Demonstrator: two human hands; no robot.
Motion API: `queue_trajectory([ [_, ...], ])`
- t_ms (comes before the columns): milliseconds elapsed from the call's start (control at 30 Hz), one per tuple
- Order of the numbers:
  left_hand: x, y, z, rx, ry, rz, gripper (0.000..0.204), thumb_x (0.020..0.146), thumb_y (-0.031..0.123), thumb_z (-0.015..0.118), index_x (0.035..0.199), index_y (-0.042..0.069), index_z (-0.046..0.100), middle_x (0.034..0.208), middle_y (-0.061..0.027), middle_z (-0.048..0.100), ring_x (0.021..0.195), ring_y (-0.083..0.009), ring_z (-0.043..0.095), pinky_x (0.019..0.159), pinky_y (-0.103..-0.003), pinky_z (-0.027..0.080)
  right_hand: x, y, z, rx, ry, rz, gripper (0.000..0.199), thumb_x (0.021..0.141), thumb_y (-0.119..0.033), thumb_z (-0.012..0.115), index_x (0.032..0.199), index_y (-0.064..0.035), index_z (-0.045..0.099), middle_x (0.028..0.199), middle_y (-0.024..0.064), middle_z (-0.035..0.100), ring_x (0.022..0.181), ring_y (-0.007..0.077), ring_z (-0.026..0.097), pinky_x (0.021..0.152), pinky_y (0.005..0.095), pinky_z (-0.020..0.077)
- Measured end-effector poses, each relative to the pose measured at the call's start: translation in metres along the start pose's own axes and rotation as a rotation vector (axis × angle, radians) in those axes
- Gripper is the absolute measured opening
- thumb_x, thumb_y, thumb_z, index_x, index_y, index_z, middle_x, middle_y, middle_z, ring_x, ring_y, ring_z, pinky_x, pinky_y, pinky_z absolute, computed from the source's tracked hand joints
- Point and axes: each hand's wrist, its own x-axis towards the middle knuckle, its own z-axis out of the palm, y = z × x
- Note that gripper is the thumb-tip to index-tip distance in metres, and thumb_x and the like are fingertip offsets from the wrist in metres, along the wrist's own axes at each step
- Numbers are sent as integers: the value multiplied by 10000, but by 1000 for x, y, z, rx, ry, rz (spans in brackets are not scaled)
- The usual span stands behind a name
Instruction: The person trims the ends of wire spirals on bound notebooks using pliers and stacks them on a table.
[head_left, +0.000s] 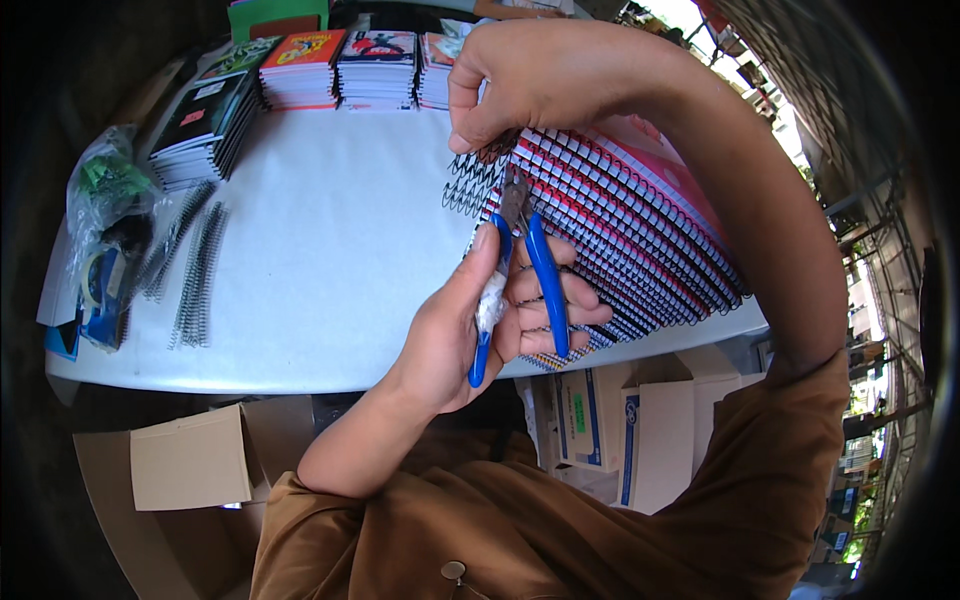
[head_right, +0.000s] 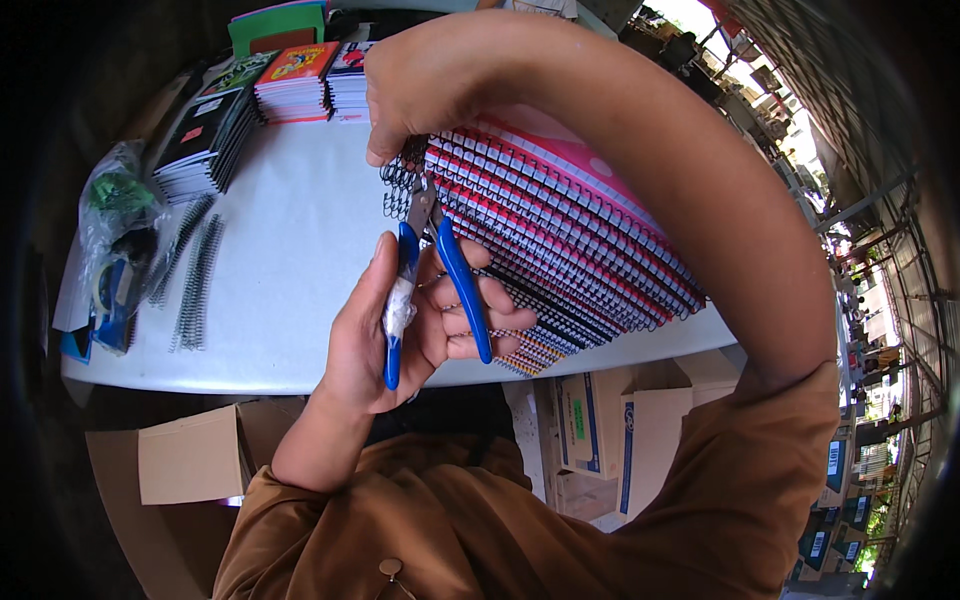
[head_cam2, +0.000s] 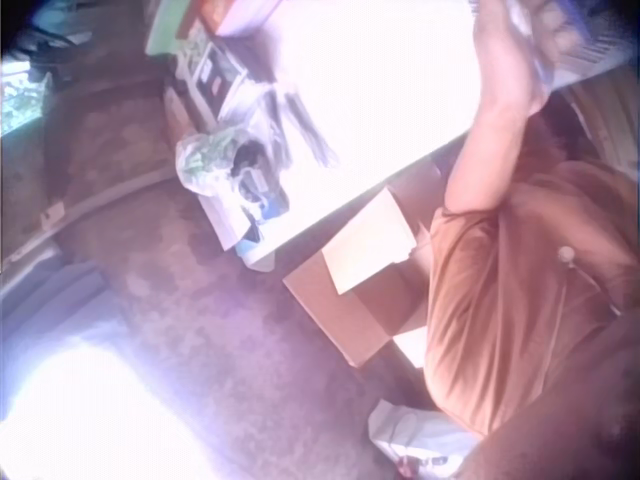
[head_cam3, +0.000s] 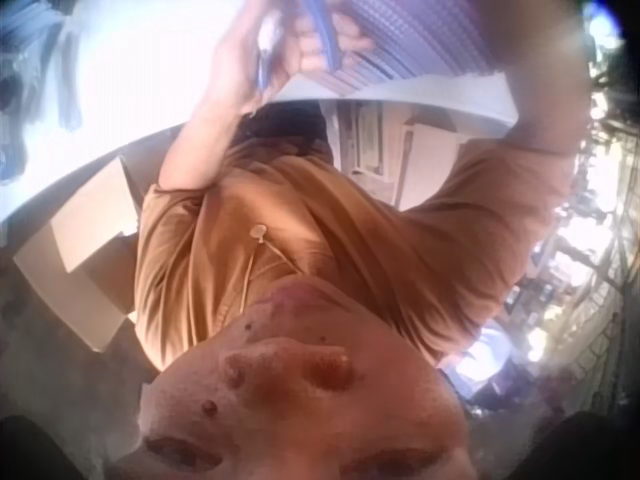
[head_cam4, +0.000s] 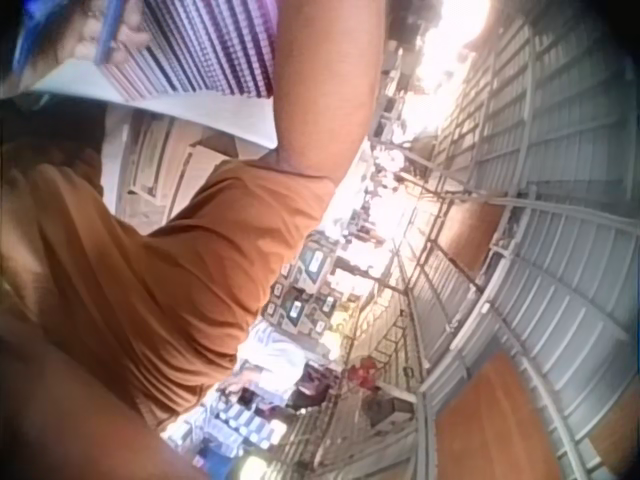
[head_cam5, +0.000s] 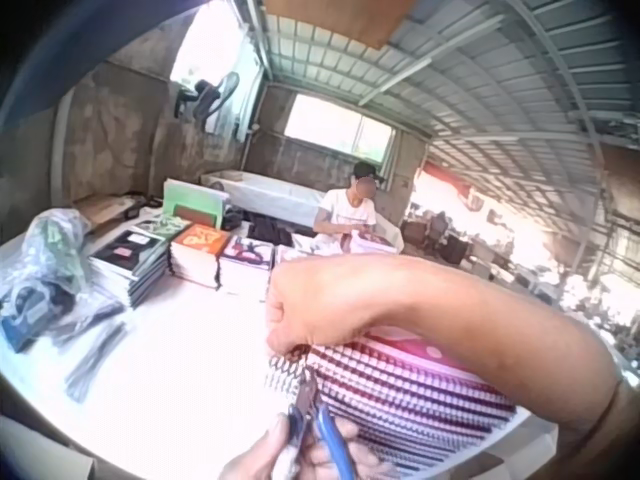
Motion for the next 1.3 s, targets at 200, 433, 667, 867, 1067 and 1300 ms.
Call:
queue_trajectory([
  [200,2,4,-4,-95,45,-43,612,947,515,190,1188,6,431,934,-190,597,896,-359,619,786,-464,509,8,8,6,-62,33,-22,240,740,-215,678,798,18,671,679,84,649,620,128,597,588,258,460],
  [433,-6,-3,-10,-54,-92,14,585,947,523,175,1099,28,448,769,-123,528,633,-242,570,577,-359,515,9,-1,8,-195,-9,-5,216,729,-188,678,832,2,685,684,85,650,619,137,604,582,265,462],
  [667,-2,0,-9,-80,37,-59,628,944,523,169,1189,8,432,917,-194,591,913,-366,610,819,-496,500,13,-5,9,-256,-40,15,199,723,-173,674,829,-5,685,684,86,649,616,145,606,576,274,464],
  [867,-10,-5,-18,-229,-74,-26,596,946,528,174,1123,36,461,719,-103,503,560,-249,553,550,-397,528,19,-11,18,-400,-15,5,159,696,-133,681,783,0,669,672,108,639,611,183,607,571,298,465],
  [1067,-8,-8,-17,-7,-2,-59,646,945,522,160,1214,-4,421,979,-204,602,982,-389,591,817,-487,502,26,-20,19,-492,-121,-16,169,666,-114,686,786,3,662,690,123,643,623,212,616,580,323,474],
  [1300,-3,-4,-13,-60,62,-44,632,943,526,183,1182,2,443,919,-180,600,909,-376,614,750,-457,529,29,-22,25,-487,-145,1,191,659,-120,699,810,-6,675,726,130,658,677,220,641,609,330,486],
])
